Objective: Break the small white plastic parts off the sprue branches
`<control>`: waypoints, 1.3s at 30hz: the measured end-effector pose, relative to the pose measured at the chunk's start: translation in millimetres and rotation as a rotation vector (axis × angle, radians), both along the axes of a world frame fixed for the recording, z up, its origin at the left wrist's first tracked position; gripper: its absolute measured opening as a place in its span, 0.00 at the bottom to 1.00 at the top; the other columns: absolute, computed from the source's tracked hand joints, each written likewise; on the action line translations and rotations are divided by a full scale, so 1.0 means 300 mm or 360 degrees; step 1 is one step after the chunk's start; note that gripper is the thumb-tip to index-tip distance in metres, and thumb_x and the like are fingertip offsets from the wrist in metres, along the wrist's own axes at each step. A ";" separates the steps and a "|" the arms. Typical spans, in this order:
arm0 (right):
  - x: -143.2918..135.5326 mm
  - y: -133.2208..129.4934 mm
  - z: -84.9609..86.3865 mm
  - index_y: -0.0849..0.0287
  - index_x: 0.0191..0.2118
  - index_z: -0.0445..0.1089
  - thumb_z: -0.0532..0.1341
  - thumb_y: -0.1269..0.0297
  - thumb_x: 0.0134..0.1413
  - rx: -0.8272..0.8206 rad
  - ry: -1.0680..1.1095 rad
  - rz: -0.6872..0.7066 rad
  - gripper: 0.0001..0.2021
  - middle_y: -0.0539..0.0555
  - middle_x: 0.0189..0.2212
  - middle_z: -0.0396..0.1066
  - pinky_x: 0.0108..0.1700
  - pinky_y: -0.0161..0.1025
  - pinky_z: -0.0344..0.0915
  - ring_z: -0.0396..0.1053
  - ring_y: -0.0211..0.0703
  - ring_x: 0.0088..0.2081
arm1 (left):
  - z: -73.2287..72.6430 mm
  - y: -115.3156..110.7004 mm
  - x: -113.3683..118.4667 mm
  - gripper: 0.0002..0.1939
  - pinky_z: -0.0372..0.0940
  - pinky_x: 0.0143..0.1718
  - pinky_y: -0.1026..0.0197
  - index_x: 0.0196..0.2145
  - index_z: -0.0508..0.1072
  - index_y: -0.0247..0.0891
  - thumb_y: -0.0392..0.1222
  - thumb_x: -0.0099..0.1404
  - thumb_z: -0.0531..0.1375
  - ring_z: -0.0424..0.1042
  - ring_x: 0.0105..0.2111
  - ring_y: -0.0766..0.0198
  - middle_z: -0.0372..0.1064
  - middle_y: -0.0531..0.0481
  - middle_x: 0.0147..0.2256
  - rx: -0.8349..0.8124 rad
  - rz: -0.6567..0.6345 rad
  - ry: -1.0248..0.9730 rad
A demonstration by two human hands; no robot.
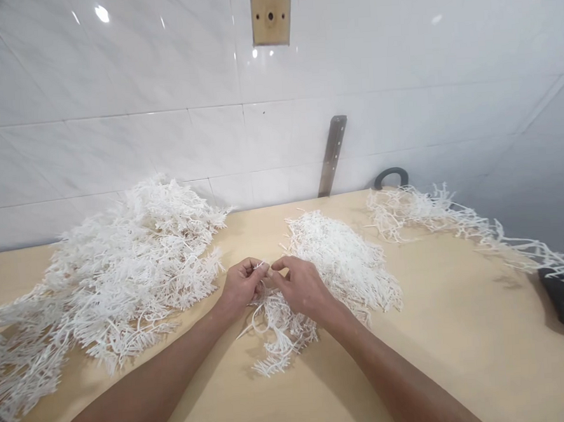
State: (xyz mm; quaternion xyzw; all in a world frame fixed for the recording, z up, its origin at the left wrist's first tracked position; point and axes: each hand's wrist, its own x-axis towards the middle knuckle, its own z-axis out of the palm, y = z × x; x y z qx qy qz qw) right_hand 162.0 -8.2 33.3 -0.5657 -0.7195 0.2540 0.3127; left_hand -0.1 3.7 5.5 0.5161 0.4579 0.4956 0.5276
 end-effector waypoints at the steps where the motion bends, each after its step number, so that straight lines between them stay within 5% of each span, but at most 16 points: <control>1: -0.008 -0.004 -0.006 0.57 0.37 0.76 0.56 0.56 0.58 -0.0042 -0.0009 0.0021 0.14 0.52 0.29 0.76 0.27 0.37 0.60 0.67 0.40 0.24 | 0.002 0.000 0.000 0.20 0.53 0.15 0.68 0.27 0.71 0.36 0.57 0.55 0.66 0.55 0.12 0.74 0.59 0.60 0.14 0.0004 0.0001 0.0000; 10: -0.019 0.002 -0.049 0.56 0.29 0.71 0.57 0.62 0.58 0.0126 -0.0091 -0.0033 0.09 0.49 0.22 0.70 0.28 0.36 0.56 0.64 0.39 0.24 | -0.010 0.007 0.001 0.19 0.52 0.16 0.69 0.28 0.70 0.37 0.56 0.55 0.66 0.55 0.12 0.74 0.60 0.60 0.14 -0.0027 0.0013 -0.0003; 14: -0.038 -0.026 -0.041 0.57 0.31 0.68 0.53 0.69 0.61 0.0457 -0.0153 0.0237 0.09 0.52 0.28 0.70 0.33 0.37 0.59 0.65 0.40 0.29 | -0.018 0.016 -0.002 0.19 0.49 0.15 0.69 0.27 0.67 0.37 0.56 0.55 0.66 0.53 0.12 0.75 0.58 0.61 0.14 -0.0091 0.0004 -0.0113; 18: -0.061 -0.050 -0.030 0.57 0.33 0.67 0.52 0.70 0.62 0.0483 -0.0114 0.0532 0.09 0.53 0.31 0.71 0.35 0.37 0.61 0.67 0.40 0.31 | -0.005 0.025 -0.017 0.21 0.48 0.15 0.70 0.28 0.66 0.38 0.57 0.54 0.68 0.53 0.12 0.75 0.59 0.60 0.14 -0.0212 0.0050 -0.0248; 26: 0.074 0.058 -0.034 0.58 0.33 0.70 0.58 0.61 0.56 0.0525 -0.0038 -0.0436 0.07 0.53 0.27 0.73 0.34 0.39 0.63 0.67 0.41 0.25 | 0.021 0.028 -0.028 0.24 0.65 0.23 0.65 0.34 0.74 0.33 0.57 0.51 0.69 0.69 0.22 0.70 0.74 0.46 0.31 -0.0177 -0.0144 -0.0386; 34: 0.101 0.076 -0.017 0.57 0.30 0.72 0.61 0.53 0.52 0.0179 0.0166 -0.0544 0.12 0.52 0.23 0.74 0.29 0.38 0.62 0.68 0.42 0.24 | 0.000 0.019 -0.023 0.16 0.61 0.23 0.65 0.34 0.73 0.33 0.52 0.60 0.64 0.66 0.19 0.69 0.69 0.52 0.22 -0.0037 -0.0165 -0.0084; 39: 0.163 0.089 0.019 0.58 0.32 0.72 0.60 0.50 0.55 0.0434 0.0225 -0.0744 0.15 0.54 0.25 0.73 0.32 0.41 0.65 0.68 0.44 0.26 | -0.010 -0.018 0.001 0.12 0.63 0.29 0.63 0.36 0.76 0.35 0.47 0.63 0.61 0.68 0.26 0.66 0.74 0.47 0.31 0.0430 -0.0139 0.0504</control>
